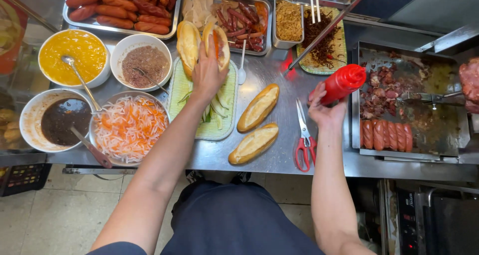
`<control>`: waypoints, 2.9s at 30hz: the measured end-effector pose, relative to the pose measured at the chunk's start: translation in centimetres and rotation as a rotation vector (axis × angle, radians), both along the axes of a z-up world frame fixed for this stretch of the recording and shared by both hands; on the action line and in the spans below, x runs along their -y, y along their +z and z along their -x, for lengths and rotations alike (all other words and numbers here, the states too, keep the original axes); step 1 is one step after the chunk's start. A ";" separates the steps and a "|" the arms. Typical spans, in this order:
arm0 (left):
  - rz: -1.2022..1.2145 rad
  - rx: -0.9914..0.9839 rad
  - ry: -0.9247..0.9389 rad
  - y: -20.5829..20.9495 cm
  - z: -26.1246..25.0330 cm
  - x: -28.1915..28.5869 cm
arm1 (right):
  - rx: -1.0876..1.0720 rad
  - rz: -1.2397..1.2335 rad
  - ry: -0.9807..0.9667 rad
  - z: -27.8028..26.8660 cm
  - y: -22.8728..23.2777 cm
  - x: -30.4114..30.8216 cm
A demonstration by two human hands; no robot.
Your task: The person prepares multiple sandwiches by slicing baguettes with scissors, spreading condiments, and adding pickled vegetables, sliced cucumber, and cooked meats using tongs. The sandwiches are assembled one at a time on a stainless steel counter.
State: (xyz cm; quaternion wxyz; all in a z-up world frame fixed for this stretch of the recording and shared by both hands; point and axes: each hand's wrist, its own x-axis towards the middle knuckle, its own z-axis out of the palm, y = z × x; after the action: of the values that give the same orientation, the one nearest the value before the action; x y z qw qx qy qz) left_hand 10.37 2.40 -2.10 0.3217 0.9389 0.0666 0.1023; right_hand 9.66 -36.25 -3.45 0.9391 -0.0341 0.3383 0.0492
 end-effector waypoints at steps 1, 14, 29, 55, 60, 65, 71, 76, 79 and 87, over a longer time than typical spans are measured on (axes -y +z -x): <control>-0.054 0.002 0.010 -0.1 -0.3 -0.4 | 0.005 -0.045 -0.036 -0.5 -0.3 0.6; 0.130 -0.165 -0.352 -1.4 9.1 9.6 | 0.103 0.483 0.175 3.2 -2.0 -3.1; 0.918 -0.307 -0.264 4.8 11.3 6.1 | 0.743 1.196 0.890 6.0 6.6 -12.0; 0.371 0.088 -0.120 8.8 15.9 4.7 | 1.060 1.211 1.009 6.1 8.6 -16.4; 0.763 0.076 -0.120 10.0 18.4 -2.3 | 1.078 0.929 1.016 6.8 11.1 -20.8; 0.365 0.276 0.007 10.1 21.9 -7.5 | 1.041 1.203 1.104 9.3 12.6 -30.9; 0.546 0.360 0.163 10.1 28.4 -16.9 | 1.193 1.062 1.090 13.1 12.4 -43.7; 0.667 0.403 0.249 9.0 30.6 -22.7 | 1.218 0.987 1.128 15.6 11.3 -51.4; 0.512 0.378 0.349 8.2 31.6 -25.1 | 1.189 1.158 1.252 15.4 10.7 -53.6; 0.398 0.304 0.406 6.9 32.3 -29.2 | 1.284 2.396 1.002 12.0 6.7 -56.0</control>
State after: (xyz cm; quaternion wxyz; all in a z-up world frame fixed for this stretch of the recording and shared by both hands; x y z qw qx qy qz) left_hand -21.95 31.62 4.84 0.4785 0.7989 0.2226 0.2887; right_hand -2.38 19.71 3.28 0.2185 -0.9129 -0.3431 0.0356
